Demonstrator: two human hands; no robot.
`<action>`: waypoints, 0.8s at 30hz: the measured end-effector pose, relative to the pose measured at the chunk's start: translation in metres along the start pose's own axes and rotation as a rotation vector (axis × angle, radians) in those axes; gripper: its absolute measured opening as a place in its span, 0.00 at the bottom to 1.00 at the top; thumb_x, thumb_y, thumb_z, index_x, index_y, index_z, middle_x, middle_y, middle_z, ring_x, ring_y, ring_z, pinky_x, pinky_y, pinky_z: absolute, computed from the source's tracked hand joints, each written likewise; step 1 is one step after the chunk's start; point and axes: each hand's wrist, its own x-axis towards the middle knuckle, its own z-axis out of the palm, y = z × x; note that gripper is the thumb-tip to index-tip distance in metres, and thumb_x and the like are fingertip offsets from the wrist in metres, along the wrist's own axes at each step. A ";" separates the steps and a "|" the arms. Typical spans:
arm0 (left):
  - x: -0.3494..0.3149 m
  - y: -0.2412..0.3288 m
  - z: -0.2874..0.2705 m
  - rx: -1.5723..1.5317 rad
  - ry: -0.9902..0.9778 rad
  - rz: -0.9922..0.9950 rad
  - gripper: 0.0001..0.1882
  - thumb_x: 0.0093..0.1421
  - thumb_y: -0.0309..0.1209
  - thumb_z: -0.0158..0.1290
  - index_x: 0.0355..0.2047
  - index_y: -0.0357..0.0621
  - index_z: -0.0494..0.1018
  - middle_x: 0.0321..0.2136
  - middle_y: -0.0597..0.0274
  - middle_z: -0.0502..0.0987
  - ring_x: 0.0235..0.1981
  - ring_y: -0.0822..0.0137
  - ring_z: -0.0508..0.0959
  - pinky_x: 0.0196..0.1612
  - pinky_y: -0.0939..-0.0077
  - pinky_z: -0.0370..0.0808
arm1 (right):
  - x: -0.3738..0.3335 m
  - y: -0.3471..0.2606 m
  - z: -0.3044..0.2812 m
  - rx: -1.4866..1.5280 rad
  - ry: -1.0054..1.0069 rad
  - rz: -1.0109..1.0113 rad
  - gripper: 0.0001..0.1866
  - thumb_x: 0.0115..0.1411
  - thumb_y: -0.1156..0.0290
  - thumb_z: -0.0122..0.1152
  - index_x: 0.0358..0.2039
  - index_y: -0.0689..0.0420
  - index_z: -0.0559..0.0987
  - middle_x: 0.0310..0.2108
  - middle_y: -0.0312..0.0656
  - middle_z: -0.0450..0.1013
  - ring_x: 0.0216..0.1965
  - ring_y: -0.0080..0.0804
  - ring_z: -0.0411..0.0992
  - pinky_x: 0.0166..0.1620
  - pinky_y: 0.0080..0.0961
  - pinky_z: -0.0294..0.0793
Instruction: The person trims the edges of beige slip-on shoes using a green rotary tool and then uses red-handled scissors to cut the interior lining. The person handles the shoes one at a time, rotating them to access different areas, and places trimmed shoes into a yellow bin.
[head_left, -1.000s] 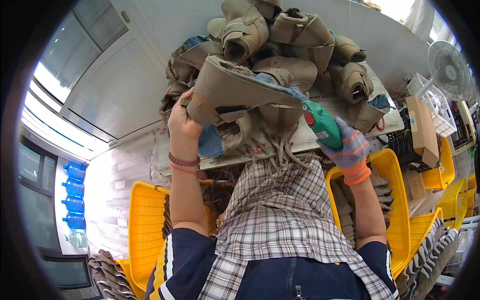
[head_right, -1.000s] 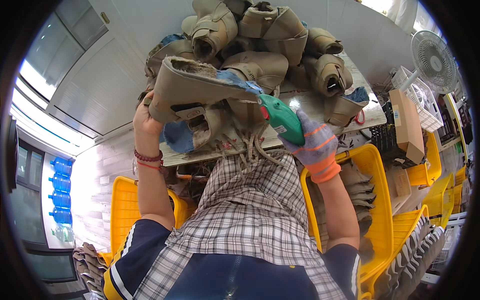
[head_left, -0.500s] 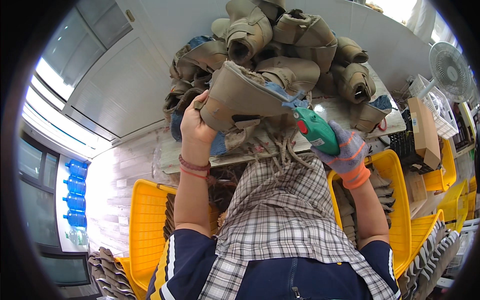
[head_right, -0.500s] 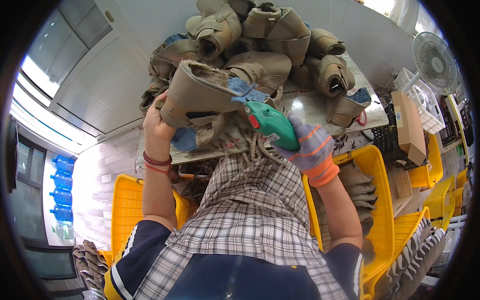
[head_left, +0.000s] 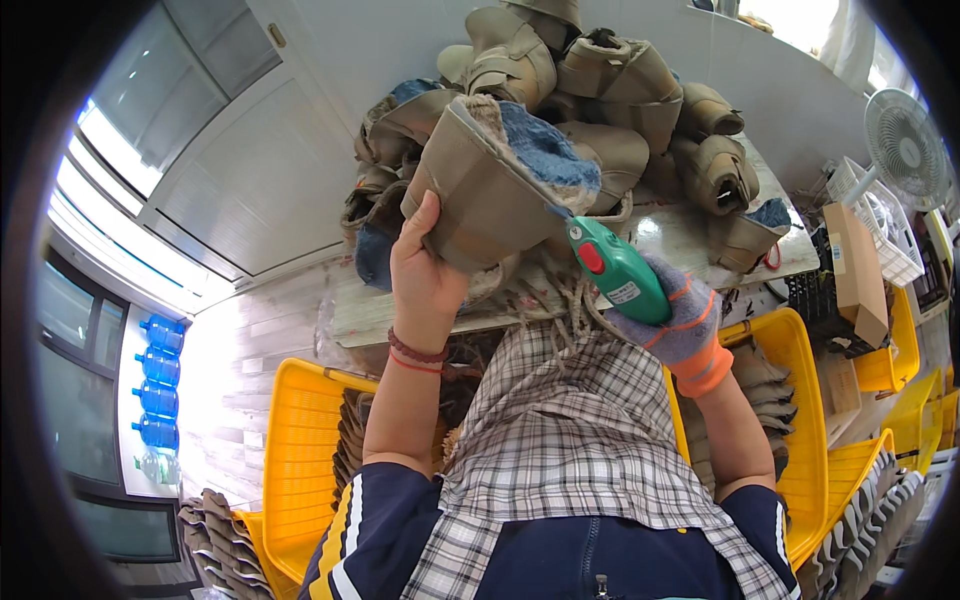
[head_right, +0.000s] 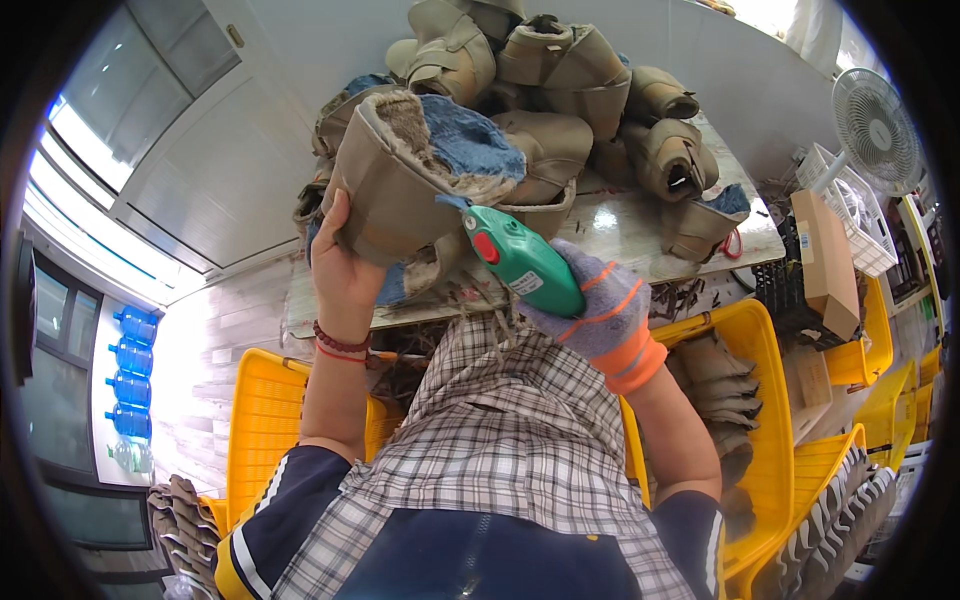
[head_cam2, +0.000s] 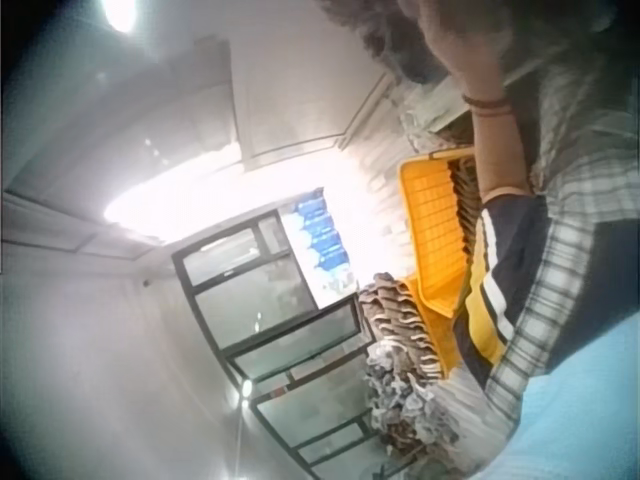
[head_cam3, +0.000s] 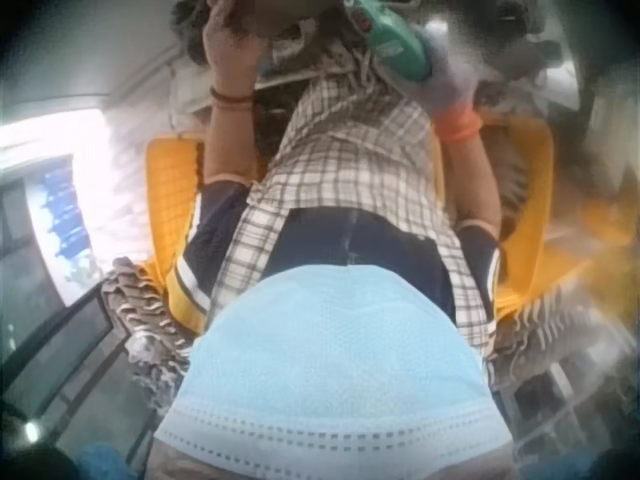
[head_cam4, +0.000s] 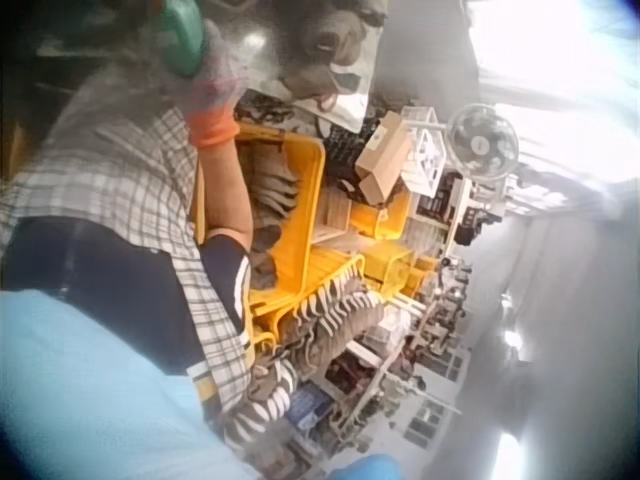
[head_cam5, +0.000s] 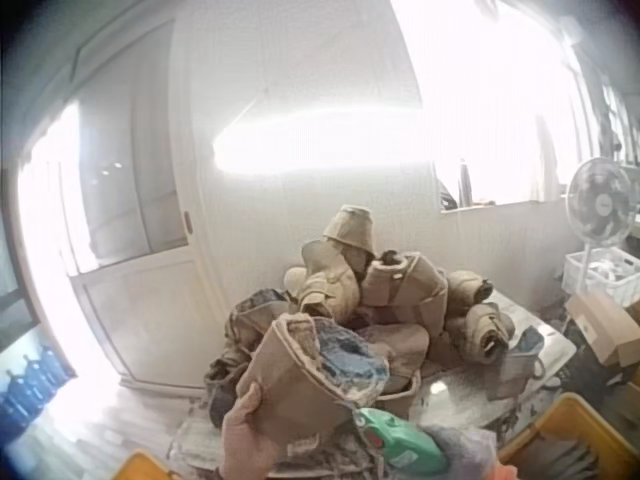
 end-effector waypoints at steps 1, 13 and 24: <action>-0.001 -0.001 -0.001 0.022 -0.006 0.014 0.21 0.65 0.30 0.43 0.58 0.40 0.60 0.55 0.54 0.66 0.56 0.56 0.67 0.59 0.54 0.63 | 0.001 -0.003 0.000 0.029 -0.016 0.031 0.31 0.41 0.61 0.74 0.44 0.59 0.73 0.31 0.45 0.76 0.30 0.40 0.76 0.32 0.28 0.75; -0.014 -0.025 -0.014 0.415 -0.170 0.151 0.19 0.60 0.21 0.48 0.53 0.38 0.65 0.51 0.58 0.70 0.52 0.63 0.70 0.55 0.66 0.67 | 0.002 -0.012 0.015 0.401 -0.014 0.302 0.31 0.43 0.65 0.74 0.46 0.60 0.73 0.34 0.41 0.76 0.32 0.25 0.75 0.36 0.22 0.76; -0.010 -0.038 -0.035 1.586 -0.345 0.571 0.14 0.52 0.23 0.56 0.41 0.40 0.74 0.45 0.51 0.72 0.48 0.50 0.70 0.52 0.61 0.64 | 0.008 -0.018 0.010 0.360 0.056 0.425 0.27 0.43 0.65 0.75 0.43 0.61 0.74 0.31 0.39 0.76 0.31 0.20 0.73 0.35 0.19 0.74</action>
